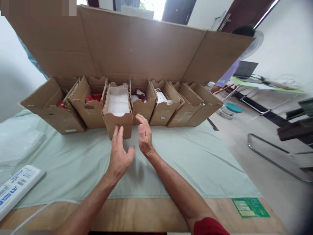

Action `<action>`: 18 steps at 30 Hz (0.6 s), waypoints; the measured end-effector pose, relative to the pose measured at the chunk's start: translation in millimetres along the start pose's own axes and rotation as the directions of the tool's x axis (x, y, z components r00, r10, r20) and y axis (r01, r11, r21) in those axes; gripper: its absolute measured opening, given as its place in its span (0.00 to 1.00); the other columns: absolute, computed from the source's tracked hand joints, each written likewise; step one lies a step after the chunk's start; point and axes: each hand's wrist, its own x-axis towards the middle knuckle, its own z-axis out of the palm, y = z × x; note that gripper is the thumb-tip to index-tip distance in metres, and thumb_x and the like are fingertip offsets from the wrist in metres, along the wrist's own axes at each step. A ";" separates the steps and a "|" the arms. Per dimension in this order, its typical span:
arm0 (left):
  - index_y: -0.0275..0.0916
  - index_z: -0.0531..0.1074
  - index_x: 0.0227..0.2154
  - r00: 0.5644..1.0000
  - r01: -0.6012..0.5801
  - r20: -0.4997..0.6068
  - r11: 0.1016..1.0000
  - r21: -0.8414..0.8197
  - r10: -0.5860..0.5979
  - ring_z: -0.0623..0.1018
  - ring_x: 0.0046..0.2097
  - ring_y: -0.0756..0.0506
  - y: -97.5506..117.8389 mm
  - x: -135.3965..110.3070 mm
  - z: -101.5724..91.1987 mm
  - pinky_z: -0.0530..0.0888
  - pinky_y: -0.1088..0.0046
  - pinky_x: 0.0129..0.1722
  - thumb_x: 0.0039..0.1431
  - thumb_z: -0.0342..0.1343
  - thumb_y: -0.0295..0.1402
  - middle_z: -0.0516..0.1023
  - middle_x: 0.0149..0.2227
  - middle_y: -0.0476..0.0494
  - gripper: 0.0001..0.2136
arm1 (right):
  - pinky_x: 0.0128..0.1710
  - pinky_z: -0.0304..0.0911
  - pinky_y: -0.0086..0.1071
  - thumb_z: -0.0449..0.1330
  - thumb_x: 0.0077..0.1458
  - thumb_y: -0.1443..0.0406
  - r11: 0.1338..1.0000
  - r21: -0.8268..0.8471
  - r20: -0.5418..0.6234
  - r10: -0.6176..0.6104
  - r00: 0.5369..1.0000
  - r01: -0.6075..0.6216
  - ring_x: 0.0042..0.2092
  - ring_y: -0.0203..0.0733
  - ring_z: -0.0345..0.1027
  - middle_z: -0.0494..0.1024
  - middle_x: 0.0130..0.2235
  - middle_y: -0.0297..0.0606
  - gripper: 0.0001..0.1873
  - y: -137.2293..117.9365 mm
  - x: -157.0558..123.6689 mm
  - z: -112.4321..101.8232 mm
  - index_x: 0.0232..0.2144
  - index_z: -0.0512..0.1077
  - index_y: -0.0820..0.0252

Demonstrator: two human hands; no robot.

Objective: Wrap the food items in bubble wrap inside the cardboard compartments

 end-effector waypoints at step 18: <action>0.42 0.61 0.67 0.977 0.211 0.026 0.977 -0.022 -0.211 0.56 0.74 0.31 0.1 -31.5 -16.5 0.62 0.42 0.68 0.57 0.56 0.32 0.55 0.73 0.32 0.33 | 0.48 0.68 0.39 0.53 0.64 0.64 0.949 -0.313 0.484 0.117 0.867 0.047 0.41 0.45 0.77 0.84 0.39 0.35 0.28 -55.1 71.1 51.4 0.66 0.63 0.54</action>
